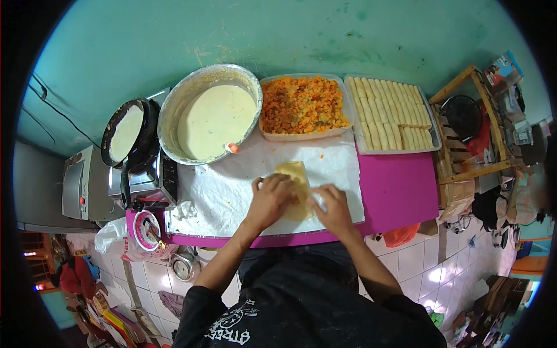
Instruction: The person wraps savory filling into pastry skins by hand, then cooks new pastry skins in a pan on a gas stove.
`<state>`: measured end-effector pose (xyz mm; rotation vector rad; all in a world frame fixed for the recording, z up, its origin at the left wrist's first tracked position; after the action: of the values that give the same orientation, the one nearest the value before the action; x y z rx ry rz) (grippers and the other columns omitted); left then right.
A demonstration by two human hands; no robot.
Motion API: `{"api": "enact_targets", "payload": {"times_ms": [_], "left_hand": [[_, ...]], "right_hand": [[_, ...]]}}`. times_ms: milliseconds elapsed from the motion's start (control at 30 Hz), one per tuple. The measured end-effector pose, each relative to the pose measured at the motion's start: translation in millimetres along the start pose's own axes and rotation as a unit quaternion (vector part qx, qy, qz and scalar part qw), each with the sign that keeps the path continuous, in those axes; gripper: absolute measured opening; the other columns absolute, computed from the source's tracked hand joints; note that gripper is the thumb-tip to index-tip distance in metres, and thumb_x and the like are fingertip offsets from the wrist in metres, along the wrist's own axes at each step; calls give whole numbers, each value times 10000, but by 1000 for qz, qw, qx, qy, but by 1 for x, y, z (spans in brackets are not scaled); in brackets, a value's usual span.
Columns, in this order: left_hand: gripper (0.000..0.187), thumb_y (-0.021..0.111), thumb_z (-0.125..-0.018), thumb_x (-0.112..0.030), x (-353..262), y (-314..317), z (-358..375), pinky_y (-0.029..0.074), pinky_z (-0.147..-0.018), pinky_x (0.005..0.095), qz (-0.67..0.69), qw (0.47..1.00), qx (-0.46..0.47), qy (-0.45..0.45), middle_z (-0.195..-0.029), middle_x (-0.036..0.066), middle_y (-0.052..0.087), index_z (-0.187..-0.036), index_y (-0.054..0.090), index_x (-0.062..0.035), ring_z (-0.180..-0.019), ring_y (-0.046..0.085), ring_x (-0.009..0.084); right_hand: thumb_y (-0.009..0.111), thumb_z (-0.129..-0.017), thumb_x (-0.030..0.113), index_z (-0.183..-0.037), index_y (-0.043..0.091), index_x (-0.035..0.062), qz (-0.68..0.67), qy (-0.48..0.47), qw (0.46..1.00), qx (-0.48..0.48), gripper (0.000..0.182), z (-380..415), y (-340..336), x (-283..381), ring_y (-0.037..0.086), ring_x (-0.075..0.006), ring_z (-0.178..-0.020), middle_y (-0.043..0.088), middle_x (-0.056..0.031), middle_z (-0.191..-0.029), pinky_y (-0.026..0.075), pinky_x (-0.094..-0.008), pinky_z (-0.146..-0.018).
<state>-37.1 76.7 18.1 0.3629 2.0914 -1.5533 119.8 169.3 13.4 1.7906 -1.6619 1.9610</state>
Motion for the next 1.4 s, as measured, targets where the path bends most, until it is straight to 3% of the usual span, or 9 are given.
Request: {"api": "enact_targets", "payload": {"times_ms": [167,300,467,600,633,700,833,1200,1400], "left_hand": [[286,695,-853,-171,49,-5,-3,322,-953,473,-18,974,-158,-161,-1098,75,637,-1128,646,-110,-1091,545,277],[316,722,-836,-214,56,-3,-12,308,-956,476,-25,965,-152,-213,-1082,75,637,-1125,650,-108,-1083,545,273],[347,748,-821,-248,60,2,-24,289,-959,492,-39,945,-135,-294,-1037,73,641,-1132,659,-120,-1035,546,274],[319,743,-831,-236,59,-9,-13,294,-952,481,-20,947,-165,-273,-1052,53,658,-1122,672,-126,-1054,554,259],[302,740,-835,-228,52,-12,-8,297,-948,468,7,973,-132,-191,-1053,39,667,-1116,677,-139,-1064,559,246],[244,731,-846,-235,31,-17,5,306,-949,448,13,997,-29,-68,-1078,-5,685,-1080,702,-174,-1081,571,202],[270,760,-803,-293,14,-7,15,307,-958,446,-20,999,50,9,-1089,-42,692,-1051,721,-191,-1070,574,174],[192,737,-762,-218,-3,13,18,303,-972,454,-107,994,-4,-15,-1025,-23,647,-943,688,-173,-1094,549,188],[435,753,-738,-226,-7,18,21,291,-969,449,-138,990,-2,-42,-1174,48,588,-1134,610,-117,-1159,507,243]], "right_hand": [[751,-839,175,-1111,628,55,-26,47,998,31,322,-77,18,-42,660,-274,-859,662,-115,-944,513,-375,-775],[784,-807,222,-1080,616,68,-11,123,985,121,356,-105,30,-52,663,-252,-856,674,-86,-927,505,-393,-790],[758,-825,225,-1061,603,68,71,151,980,111,323,-111,34,-42,663,-263,-859,663,-91,-912,503,-399,-783],[691,-870,174,-1085,625,54,34,45,995,78,255,-94,17,-25,658,-293,-901,638,-114,-1027,512,-408,-808],[691,-870,174,-1085,625,54,34,46,995,80,255,-90,7,-24,658,-293,-901,638,-114,-1027,512,-408,-808],[698,-858,142,-1102,665,51,-2,-64,978,198,262,-72,5,-8,651,-274,-920,615,-109,-1057,524,-379,-806],[701,-830,159,-1066,702,60,-7,-142,947,289,256,-56,12,8,656,-288,-932,623,-91,-1032,535,-388,-831],[684,-772,179,-1008,683,75,109,-181,943,258,258,-42,31,6,662,-282,-858,596,-91,-975,557,-412,-766],[714,-796,201,-1109,632,51,121,-182,958,187,357,-41,17,23,660,-275,-819,582,-109,-1019,553,-392,-711]]}}
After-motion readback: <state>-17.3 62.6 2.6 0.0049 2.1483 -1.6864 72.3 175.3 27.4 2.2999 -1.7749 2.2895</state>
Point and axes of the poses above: each hand's wrist, its own z-axis away from the middle knuckle, its own y-axis out of the palm, x = y × z, the point moved 6 cm from there along -z, towards the middle knuckle
